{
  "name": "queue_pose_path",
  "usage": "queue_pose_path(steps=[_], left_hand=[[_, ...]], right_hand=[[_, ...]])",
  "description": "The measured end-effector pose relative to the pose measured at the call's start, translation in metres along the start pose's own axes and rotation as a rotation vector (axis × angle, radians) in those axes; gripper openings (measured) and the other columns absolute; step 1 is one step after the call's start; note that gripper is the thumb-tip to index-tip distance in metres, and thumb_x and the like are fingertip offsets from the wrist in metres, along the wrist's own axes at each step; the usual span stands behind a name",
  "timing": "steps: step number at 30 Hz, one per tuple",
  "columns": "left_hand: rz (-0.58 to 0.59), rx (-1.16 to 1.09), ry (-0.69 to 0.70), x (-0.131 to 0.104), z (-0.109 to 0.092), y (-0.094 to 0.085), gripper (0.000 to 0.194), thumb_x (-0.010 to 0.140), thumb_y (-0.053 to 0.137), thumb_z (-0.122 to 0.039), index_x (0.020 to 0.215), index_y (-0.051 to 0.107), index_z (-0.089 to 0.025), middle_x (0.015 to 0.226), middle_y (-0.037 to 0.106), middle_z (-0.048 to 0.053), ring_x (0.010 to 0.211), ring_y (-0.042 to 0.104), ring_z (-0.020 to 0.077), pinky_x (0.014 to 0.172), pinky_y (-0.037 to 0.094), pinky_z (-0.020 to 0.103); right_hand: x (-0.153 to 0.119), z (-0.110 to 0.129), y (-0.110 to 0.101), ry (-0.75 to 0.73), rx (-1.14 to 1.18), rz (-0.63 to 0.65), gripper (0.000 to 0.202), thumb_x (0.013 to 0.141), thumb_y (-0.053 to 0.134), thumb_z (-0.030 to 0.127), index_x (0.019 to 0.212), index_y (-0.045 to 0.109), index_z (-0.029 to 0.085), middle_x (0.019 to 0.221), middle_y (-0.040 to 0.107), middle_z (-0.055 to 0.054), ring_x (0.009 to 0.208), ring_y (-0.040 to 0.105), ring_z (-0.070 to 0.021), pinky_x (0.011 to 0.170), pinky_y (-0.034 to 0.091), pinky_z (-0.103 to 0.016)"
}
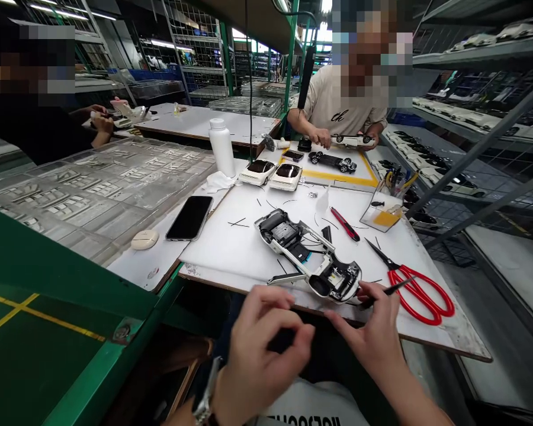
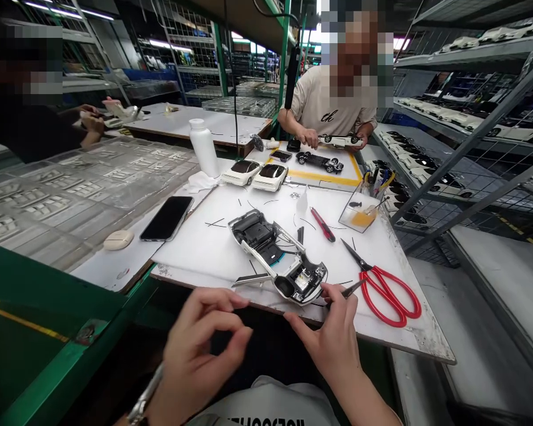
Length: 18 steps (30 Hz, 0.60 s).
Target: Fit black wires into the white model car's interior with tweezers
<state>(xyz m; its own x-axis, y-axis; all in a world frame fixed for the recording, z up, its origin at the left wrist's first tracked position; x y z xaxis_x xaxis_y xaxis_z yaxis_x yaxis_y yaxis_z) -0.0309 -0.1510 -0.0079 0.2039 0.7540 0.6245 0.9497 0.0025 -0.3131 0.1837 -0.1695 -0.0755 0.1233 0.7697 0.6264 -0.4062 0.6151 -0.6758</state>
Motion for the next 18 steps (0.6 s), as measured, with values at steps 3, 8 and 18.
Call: queue_pose_path(steps=[3, 8, 18], left_hand=[[-0.065, 0.04, -0.072, -0.003, 0.013, -0.031, 0.014, 0.081, 0.061, -0.006, 0.078, 0.06, -0.02, 0.092, 0.046, 0.002, 0.095, 0.058, 0.0157, 0.083, 0.053, 0.029], [-0.183, 0.118, -0.109, -0.01, 0.022, -0.059, 0.02, 0.081, 0.057, 0.0, 0.076, 0.058, -0.019, 0.092, 0.044, 0.002, 0.096, 0.055, 0.0129, 0.085, 0.053, 0.023], [-0.155, 0.11, -0.193, -0.011, 0.041, -0.059, 0.019, 0.083, 0.057, -0.006, 0.072, 0.056, -0.021, 0.09, 0.046, 0.002, 0.094, 0.058, 0.0134, 0.088, 0.051, 0.022]], right_hand=[[0.008, -0.013, 0.003, -0.011, -0.026, 0.036, 0.062, 0.078, 0.066, 0.053, 0.121, 0.041, 0.016, 0.097, 0.047, -0.01, 0.085, 0.046, -0.0227, 0.073, 0.046, -0.039], [0.024, -0.041, -0.004, -0.007, -0.083, 0.109, 0.062, 0.08, 0.063, 0.052, 0.125, 0.042, 0.016, 0.094, 0.052, -0.008, 0.085, 0.05, -0.0225, 0.075, 0.046, -0.038], [0.05, -0.066, -0.027, 0.024, -0.235, 0.206, 0.038, 0.088, 0.043, 0.027, 0.125, 0.05, 0.019, 0.096, 0.057, -0.008, 0.083, 0.058, -0.0215, 0.068, 0.047, -0.035]])
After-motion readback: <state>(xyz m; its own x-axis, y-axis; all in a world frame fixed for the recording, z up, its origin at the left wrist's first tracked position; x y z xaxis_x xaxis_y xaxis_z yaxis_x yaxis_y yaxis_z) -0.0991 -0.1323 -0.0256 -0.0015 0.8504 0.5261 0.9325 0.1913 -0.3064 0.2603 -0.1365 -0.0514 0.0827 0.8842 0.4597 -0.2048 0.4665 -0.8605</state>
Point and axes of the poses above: each hand's wrist, its own x-axis towards the middle knuckle, its own y-axis out of the palm, z = x × y, the point moved 4 cm from there along x, towards the middle knuckle
